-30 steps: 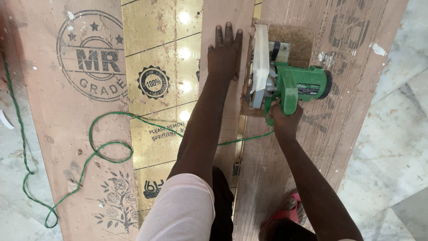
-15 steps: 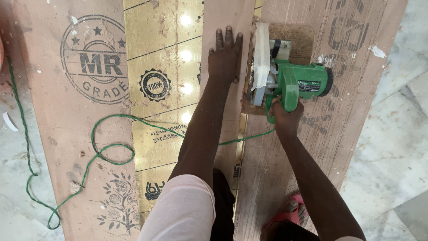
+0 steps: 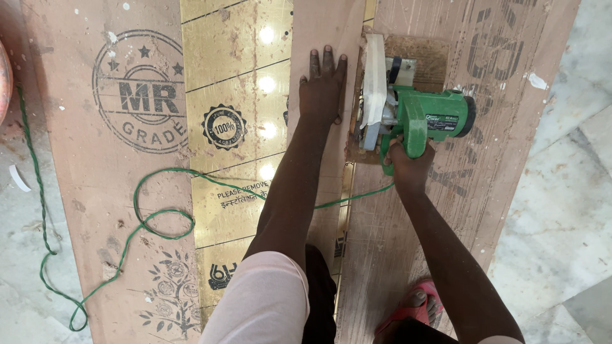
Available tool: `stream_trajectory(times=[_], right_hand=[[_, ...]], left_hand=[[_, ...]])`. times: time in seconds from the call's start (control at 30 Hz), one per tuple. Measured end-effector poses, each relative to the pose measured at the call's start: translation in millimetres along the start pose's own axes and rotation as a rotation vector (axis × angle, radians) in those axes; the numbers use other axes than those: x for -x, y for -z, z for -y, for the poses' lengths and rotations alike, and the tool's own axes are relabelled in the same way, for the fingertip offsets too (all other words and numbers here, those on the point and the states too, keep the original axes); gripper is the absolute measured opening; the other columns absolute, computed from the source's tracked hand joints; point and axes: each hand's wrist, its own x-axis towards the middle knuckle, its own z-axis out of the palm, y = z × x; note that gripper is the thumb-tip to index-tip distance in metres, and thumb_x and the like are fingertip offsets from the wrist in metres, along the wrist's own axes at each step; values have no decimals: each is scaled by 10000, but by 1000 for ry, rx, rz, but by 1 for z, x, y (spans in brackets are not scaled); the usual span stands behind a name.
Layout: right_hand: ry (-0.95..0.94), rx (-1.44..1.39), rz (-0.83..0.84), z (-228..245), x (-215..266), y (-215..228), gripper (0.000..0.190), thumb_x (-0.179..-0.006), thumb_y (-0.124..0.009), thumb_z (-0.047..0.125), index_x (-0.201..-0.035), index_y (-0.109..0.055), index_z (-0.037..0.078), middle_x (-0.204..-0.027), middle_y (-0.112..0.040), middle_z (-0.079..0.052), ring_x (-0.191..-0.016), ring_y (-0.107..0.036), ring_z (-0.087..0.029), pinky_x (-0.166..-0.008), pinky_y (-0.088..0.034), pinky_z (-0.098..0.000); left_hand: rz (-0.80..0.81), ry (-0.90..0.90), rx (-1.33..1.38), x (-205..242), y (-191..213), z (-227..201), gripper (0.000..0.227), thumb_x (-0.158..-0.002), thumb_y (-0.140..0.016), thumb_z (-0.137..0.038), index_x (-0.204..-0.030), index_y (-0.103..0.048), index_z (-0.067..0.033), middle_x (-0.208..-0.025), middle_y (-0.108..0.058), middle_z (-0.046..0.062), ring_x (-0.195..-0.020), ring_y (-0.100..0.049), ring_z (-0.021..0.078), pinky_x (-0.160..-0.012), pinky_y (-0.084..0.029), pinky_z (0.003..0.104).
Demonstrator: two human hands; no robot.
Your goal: The person uses a circular saw to cut a long strip from a large sheet of plywood. After completing the cut, they measure and mark the plywood with a tape measure and a pencil.
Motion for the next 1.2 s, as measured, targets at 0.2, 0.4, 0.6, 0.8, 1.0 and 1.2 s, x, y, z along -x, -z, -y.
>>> stream_trajectory(times=[0.2,0.4,0.6,0.8,1.0,1.2], right_hand=[[16,21,8,6,-3,-3,76,-899,-627,-24,-969,-615,1,-816,-661,-79,-622,-618,-143,-576,-525,-303],[0,57,17,8,-9,-3,43,-916,-627,-9,-958,-623,-4,-762,-645,-79,-608,-612,-143,-572,-521,-303],[14,45,13,11,-14,-5,49,-906,-624,-6,-954,-628,-4,-766,-648,-80,-609,-613,-146,-574,-519,-303],[13,19,11,14,-21,-7,62,-886,-617,-14,-944,-638,-9,-774,-655,-86,-603,-618,-150,-566,-525,-307],[35,44,19,21,-25,-11,39,-895,-618,-10,-929,-636,-13,-762,-645,-78,-605,-609,-148,-570,-514,-306],[26,31,27,27,-30,-14,13,-912,-635,3,-915,-623,-1,-745,-634,-68,-599,-600,-145,-569,-509,-301]], left_hand=[[-19,-3,0,0,-3,0,1408,-475,-1019,-272,-1623,-204,-232,-1706,-118,153,-1569,-136,395,-1067,-472,585],[0,-1,-7,2,2,-1,1422,-478,-1020,-288,-1625,-181,-228,-1704,-108,155,-1568,-125,399,-1075,-465,578],[31,9,-1,4,8,-3,1431,-482,-1022,-280,-1631,-169,-226,-1710,-97,158,-1574,-114,394,-1094,-457,568],[14,4,6,2,3,-2,1417,-490,-1020,-275,-1625,-175,-220,-1704,-99,165,-1571,-109,403,-1090,-451,591],[-7,0,12,1,0,-2,1410,-481,-1020,-276,-1622,-193,-217,-1706,-116,169,-1569,-127,409,-1084,-457,602],[-30,-5,7,0,-2,-1,1412,-471,-1022,-272,-1621,-205,-219,-1700,-134,171,-1567,-142,415,-1073,-464,610]])
